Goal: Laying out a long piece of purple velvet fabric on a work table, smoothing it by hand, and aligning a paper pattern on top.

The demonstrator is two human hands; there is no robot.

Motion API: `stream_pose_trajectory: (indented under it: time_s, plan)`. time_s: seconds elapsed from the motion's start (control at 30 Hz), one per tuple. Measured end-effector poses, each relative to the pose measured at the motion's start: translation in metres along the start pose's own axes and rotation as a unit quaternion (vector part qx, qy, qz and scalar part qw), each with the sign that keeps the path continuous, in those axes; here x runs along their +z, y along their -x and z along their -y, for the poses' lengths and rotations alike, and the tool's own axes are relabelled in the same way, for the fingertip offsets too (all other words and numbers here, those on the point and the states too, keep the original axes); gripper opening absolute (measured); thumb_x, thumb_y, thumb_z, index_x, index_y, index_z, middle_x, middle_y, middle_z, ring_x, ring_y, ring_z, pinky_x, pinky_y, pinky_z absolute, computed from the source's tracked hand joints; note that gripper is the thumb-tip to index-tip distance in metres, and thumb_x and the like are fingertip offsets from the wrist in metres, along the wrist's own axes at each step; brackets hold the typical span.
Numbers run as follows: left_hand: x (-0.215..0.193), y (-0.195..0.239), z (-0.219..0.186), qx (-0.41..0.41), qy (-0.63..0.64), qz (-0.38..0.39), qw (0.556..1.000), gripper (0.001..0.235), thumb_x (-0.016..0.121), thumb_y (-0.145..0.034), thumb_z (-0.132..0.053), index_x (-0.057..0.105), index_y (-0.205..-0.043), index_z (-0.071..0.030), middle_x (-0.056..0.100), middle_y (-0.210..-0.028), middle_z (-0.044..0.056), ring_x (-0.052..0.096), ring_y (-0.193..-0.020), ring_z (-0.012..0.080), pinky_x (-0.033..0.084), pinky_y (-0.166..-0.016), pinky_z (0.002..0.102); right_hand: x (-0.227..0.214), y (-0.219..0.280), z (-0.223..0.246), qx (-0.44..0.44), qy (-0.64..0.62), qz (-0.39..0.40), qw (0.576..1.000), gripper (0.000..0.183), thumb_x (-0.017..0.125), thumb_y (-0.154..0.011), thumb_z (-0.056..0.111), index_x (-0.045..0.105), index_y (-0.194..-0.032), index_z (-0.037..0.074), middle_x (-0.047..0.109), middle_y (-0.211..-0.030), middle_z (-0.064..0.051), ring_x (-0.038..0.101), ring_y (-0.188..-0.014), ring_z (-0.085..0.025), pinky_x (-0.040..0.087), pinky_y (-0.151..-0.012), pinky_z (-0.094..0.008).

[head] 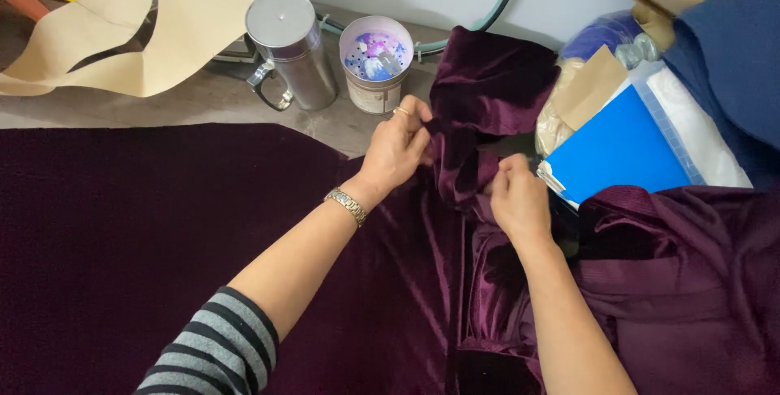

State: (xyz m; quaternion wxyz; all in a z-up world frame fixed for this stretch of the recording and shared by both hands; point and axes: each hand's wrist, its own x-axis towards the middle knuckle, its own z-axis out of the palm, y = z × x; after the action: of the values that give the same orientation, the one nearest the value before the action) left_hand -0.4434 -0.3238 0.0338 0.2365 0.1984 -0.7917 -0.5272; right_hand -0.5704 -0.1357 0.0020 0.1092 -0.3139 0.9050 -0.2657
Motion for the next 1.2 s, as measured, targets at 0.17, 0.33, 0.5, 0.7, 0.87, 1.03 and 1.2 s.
stream_pose_trajectory:
  time_s: [0.17, 0.33, 0.5, 0.7, 0.87, 1.03, 1.2]
  plan:
    - [0.028, 0.003, 0.043, 0.019, 0.092, 0.112, 0.989, 0.023, 0.053, -0.089, -0.006, 0.051, -0.111, -0.012, 0.067, -0.084, 0.008, 0.065, -0.082, 0.0219, 0.052, -0.077, 0.040, -0.024, 0.015, 0.045, -0.012, -0.130, 0.022, 0.991, 0.037, 0.044, -0.099, 0.037, 0.043, -0.120, 0.007, 0.062, -0.106, -0.017, 0.066, -0.095, -0.036, 0.049, -0.082, -0.046]
    - [0.004, 0.033, 0.005, -0.036, -0.004, 0.320, 0.947, 0.017, 0.055, -0.088, -0.006, 0.058, -0.104, -0.001, 0.073, -0.094, 0.016, 0.068, -0.089, 0.0294, 0.054, -0.082, 0.043, -0.033, 0.021, 0.057, 0.005, -0.034, 0.153, 0.988, 0.097, 0.078, -0.068, 0.051, 0.032, -0.146, 0.016, 0.043, -0.144, -0.014, 0.062, -0.107, -0.033, 0.049, -0.092, -0.051]
    - [-0.019, 0.037, -0.003, -0.183, -0.021, 0.278, 0.943, 0.023, 0.057, -0.083, -0.018, 0.071, -0.098, -0.007, 0.075, -0.077, 0.008, 0.073, -0.083, 0.0195, 0.055, -0.085, 0.036, -0.030, 0.021, 0.049, -0.001, -0.015, 0.143, 0.990, 0.102, 0.085, -0.064, 0.038, 0.033, -0.148, 0.011, 0.043, -0.134, -0.012, 0.062, -0.101, -0.032, 0.051, -0.088, -0.049]
    - [-0.035, 0.008, 0.029, -0.154, -0.418, 0.069, 0.893, 0.017, 0.068, -0.083, -0.030, 0.068, -0.088, -0.013, 0.068, -0.074, 0.004, 0.070, -0.076, 0.0260, 0.059, -0.064, 0.041, -0.029, 0.020, 0.049, -0.023, 0.008, 0.138, 0.990, 0.087, 0.086, -0.064, 0.030, 0.045, -0.135, 0.002, 0.051, -0.124, -0.019, 0.058, -0.113, -0.039, 0.048, -0.093, -0.050]
    - [-0.025, 0.000, 0.052, -0.147, -0.345, 0.154, 0.914, 0.033, 0.079, -0.076, -0.033, 0.066, -0.101, -0.016, 0.053, -0.107, 0.003, 0.061, -0.108, 0.0283, 0.056, -0.086, 0.046, -0.009, 0.013, 0.020, -0.023, 0.013, 0.121, 0.992, 0.053, 0.083, -0.068, 0.032, 0.065, -0.108, 0.001, 0.052, -0.123, -0.011, 0.068, -0.086, -0.029, 0.054, -0.080, -0.042]
    - [-0.024, -0.005, 0.047, -0.116, -0.355, 0.184, 0.909, 0.018, 0.072, -0.083, -0.027, 0.069, -0.092, -0.012, 0.058, -0.097, 0.008, 0.065, -0.099, 0.0325, 0.058, -0.084, 0.047, 0.003, 0.001, 0.000, -0.089, 0.024, 0.080, 0.993, 0.035, 0.076, -0.073, 0.025, 0.069, -0.097, 0.001, 0.062, -0.101, -0.016, 0.066, -0.094, -0.038, 0.052, -0.083, -0.044]
    - [-0.020, 0.000, 0.054, -0.053, -0.332, 0.013, 0.942, 0.016, 0.057, -0.095, -0.028, 0.052, -0.094, -0.013, 0.056, -0.088, 0.008, 0.068, -0.085, 0.0356, 0.057, -0.072, 0.048, -0.008, 0.004, 0.014, -0.168, -0.014, -0.124, 0.978, 0.017, 0.068, -0.084, 0.004, 0.059, -0.098, 0.002, 0.053, -0.094, -0.011, 0.061, -0.090, -0.033, 0.052, -0.075, -0.035]
